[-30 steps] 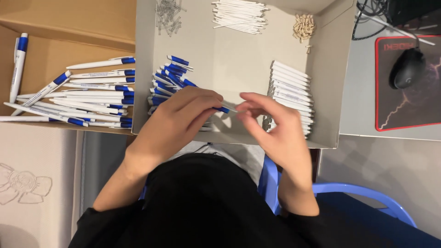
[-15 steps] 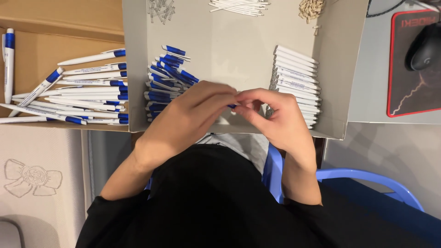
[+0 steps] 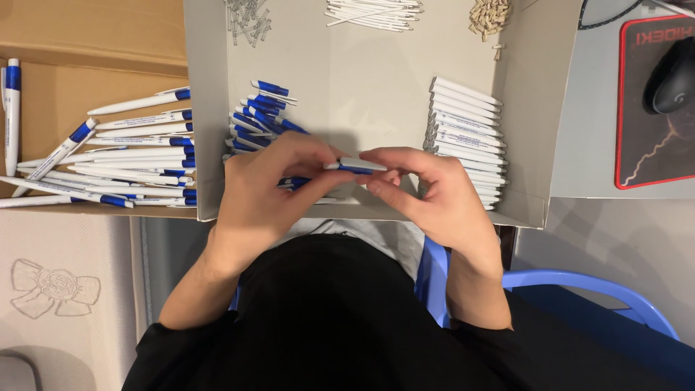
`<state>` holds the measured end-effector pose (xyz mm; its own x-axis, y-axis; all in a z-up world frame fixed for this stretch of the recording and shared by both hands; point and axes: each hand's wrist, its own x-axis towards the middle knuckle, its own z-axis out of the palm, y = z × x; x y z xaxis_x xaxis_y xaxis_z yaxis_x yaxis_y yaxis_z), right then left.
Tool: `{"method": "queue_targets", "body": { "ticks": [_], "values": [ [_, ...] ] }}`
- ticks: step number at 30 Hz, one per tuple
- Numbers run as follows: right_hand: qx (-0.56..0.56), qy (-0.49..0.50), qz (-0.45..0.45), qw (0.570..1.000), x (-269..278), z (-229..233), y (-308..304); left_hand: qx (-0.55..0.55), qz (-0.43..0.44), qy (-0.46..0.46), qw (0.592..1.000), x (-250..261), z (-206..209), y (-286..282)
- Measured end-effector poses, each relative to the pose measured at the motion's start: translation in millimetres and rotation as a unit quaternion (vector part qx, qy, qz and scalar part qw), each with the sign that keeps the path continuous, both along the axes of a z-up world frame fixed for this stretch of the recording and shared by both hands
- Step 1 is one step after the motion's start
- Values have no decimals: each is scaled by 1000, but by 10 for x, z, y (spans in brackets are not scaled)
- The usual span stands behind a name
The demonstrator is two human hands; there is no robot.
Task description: Disassembling ballpoint pens and sorting the barrels, ink cartridges, and springs into separate piles within a box.
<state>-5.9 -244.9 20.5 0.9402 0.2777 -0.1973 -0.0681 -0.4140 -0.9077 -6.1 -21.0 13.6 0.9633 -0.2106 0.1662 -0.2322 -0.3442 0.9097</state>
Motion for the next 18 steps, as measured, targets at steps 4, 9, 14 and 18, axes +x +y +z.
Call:
{"method": "queue_targets", "body": {
  "ticks": [4, 9, 14, 18],
  "values": [
    [7, 10, 9, 1000, -12, -8, 0, -11, -28, -28, 999, 4, -25, 1],
    [23, 18, 44, 999, 17, 55, 18, -24, -53, -43, 997, -3, -44, 14],
    [7, 29, 49, 998, 46, 104, 69, -19, -42, -16, 999, -24, -21, 6],
    [2, 20, 69, 997, 44, 75, 48, -37, -65, -45, 996, -10, -42, 23]
  ]
}}
